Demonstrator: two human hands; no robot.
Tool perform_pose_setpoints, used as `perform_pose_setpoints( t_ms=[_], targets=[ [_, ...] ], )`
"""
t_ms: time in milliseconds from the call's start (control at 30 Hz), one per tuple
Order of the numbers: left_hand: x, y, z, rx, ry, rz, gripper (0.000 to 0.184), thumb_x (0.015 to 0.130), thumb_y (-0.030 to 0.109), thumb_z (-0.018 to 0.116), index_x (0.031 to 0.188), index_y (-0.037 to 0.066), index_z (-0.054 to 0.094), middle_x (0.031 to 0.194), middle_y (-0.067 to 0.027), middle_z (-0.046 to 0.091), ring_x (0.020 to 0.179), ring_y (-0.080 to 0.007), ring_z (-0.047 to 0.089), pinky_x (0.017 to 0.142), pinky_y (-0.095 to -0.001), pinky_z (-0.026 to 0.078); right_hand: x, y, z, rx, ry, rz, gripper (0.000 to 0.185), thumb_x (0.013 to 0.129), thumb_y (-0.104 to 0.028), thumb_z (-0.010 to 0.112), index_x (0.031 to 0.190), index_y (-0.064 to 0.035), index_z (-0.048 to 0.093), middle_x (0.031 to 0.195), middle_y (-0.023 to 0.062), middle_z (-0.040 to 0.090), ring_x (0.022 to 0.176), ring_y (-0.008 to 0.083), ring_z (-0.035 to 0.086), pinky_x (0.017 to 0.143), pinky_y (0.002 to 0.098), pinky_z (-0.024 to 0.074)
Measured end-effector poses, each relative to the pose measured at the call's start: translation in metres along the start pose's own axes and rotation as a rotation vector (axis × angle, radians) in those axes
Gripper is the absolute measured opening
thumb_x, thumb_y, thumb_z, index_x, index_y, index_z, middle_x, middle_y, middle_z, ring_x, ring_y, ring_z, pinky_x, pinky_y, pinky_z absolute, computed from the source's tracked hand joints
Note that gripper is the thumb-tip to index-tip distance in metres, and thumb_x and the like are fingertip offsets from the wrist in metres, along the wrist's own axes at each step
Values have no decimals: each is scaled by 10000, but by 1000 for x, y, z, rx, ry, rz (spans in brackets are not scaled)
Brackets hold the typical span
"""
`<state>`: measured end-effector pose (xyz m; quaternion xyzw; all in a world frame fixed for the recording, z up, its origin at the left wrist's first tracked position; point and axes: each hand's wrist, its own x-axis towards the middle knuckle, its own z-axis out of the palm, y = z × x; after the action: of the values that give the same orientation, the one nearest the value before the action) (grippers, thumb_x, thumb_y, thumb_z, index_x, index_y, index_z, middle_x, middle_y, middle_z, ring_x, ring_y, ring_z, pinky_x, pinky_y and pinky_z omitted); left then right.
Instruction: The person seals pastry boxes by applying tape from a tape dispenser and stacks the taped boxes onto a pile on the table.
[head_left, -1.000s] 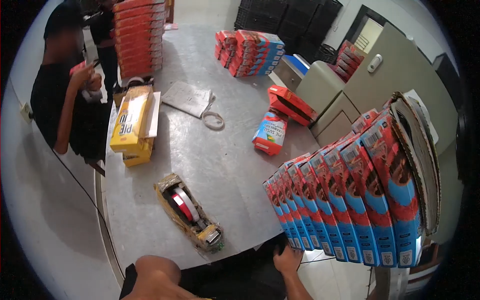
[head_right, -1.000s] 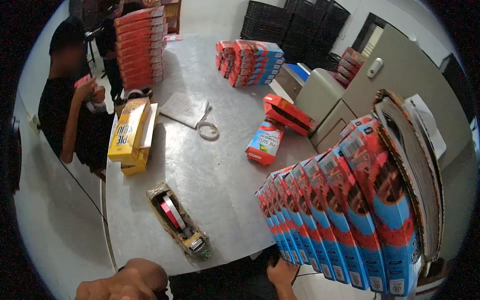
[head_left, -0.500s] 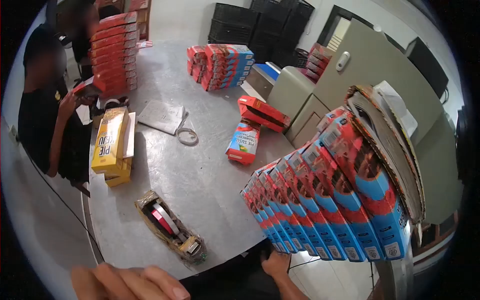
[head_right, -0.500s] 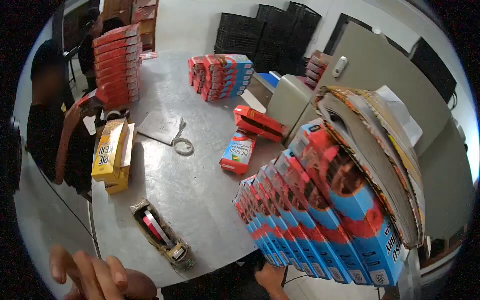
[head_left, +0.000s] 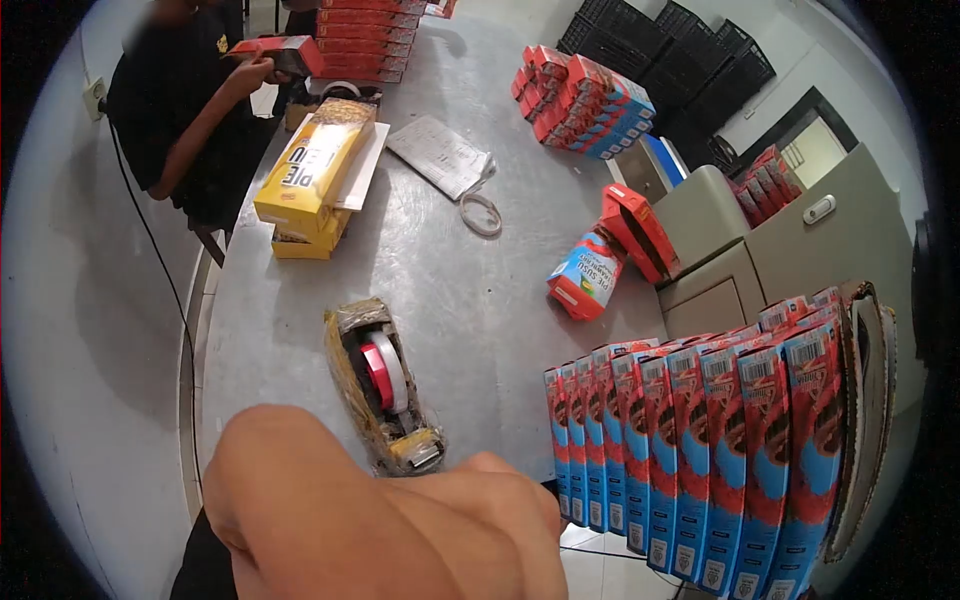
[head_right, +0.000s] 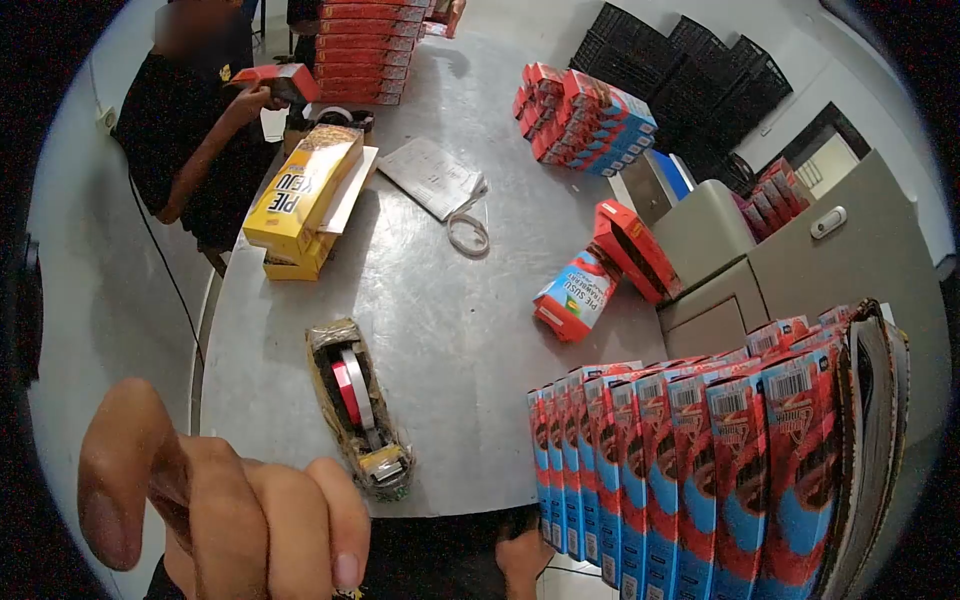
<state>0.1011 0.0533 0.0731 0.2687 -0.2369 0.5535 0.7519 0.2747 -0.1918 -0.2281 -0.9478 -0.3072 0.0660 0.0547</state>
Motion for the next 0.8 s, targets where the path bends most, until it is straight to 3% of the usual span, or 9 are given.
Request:
perform_pose_setpoints(
  t_ms=[67,367,433,467,533,567,667,733,800],
  targets=[
    [-5,-7,5,-83,171,120,414,923,267,766,1217,250,474,836,22,673,848,-178,589,917,-374,400,-1,-1,-1,6,2,19,660,839,-364,690,1395,-31,567,1416,276,566,1316,477,510,1114,571,375],
    [3,17,-9,-49,16,67,415,960,208,715,1271,279,450,884,40,683,894,-179,584,935,-375,373,-4,2,2,-25,-44,73,621,838,-348,703,1358,-26,593,1315,279,632,1239,484,570,1083,584,399],
    [26,65,-15,326,-238,-482,480,943,156,732,1304,280,441,887,44,677,912,-175,574,948,-373,370,-3,3,6,-82,110,-37,607,853,-357,690,1353,-27,596,1328,273,627,1252,479,561,1086,582,394],
    [26,46,-21,325,-243,-481,480,943,156,732,1304,280,441,887,44,677,912,-175,574,948,-373,370,-1,2,5,-81,114,-36,607,853,-357,690,1353,-27,596,1328,273,627,1252,479,561,1086,582,394],
    [25,-11,-34,-107,-350,178,560,924,128,753,1349,290,426,915,40,673,935,-169,564,955,-359,370,0,-2,-1,-34,39,-1,614,863,-363,682,1364,-22,585,1356,265,612,1275,474,544,1098,580,379],
    [28,-8,-37,-109,-352,176,560,924,128,753,1349,290,426,915,40,673,935,-169,564,955,-359,370,0,-3,0,-32,41,1,614,863,-363,682,1364,-22,585,1356,265,612,1275,474,544,1098,580,379],
    [31,20,-43,-27,-511,-31,617,913,140,773,1385,301,411,938,39,666,950,-164,557,956,-344,369,0,-1,2,3,131,-39,550,882,-375,660,1299,-16,633,1333,264,619,1268,466,528,1091,571,350],
    [29,45,-21,215,-243,-395,607,932,165,757,1403,308,402,950,37,664,943,-159,552,955,-341,368,1,-5,0,9,158,-62,510,894,-356,647,1274,-16,646,1334,272,613,1264,469,528,1092,579,342],
    [30,34,-28,163,-303,-306,581,944,181,743,1399,308,404,943,40,664,934,-158,554,949,-345,371,-1,-6,-1,-2,142,-38,515,897,-360,642,1276,-11,646,1338,276,611,1272,471,522,1099,578,335]
  ],
)
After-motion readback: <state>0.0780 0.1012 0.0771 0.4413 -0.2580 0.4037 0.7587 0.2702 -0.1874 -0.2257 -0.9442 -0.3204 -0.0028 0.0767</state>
